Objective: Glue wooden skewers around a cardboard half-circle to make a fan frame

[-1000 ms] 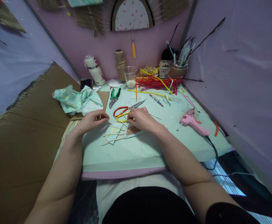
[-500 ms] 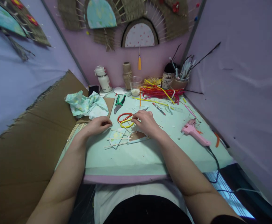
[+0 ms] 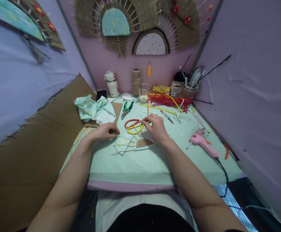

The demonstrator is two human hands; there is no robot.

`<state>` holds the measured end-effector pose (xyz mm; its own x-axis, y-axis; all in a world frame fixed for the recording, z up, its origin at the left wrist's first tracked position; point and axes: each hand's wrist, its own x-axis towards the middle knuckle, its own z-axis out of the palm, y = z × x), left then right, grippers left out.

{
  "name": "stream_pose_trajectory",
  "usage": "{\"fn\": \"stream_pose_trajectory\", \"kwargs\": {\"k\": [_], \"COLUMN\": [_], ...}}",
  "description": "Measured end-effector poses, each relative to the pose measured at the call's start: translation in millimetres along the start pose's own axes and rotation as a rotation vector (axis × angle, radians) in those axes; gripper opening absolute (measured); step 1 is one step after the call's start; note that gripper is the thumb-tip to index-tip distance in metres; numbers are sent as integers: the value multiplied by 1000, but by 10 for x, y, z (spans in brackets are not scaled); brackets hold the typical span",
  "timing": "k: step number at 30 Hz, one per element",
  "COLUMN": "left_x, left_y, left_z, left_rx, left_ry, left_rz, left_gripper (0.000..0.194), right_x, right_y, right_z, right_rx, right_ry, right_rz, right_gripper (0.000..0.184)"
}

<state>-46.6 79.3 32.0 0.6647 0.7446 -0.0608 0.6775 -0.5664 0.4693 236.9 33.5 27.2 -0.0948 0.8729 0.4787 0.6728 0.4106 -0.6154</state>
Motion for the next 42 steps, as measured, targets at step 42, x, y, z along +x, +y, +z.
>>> {"fn": "stream_pose_trajectory", "kwargs": {"k": [42], "left_x": [338], "left_y": [-41], "left_z": [309], "left_rx": [37], "left_ry": [285], "left_rz": [-6], "left_gripper": [33], "right_x": [-90], "right_y": [-97], "right_z": [125], "right_rx": [-296], "right_ry": [-532], "right_rz": [-25], "right_gripper": [12]}}
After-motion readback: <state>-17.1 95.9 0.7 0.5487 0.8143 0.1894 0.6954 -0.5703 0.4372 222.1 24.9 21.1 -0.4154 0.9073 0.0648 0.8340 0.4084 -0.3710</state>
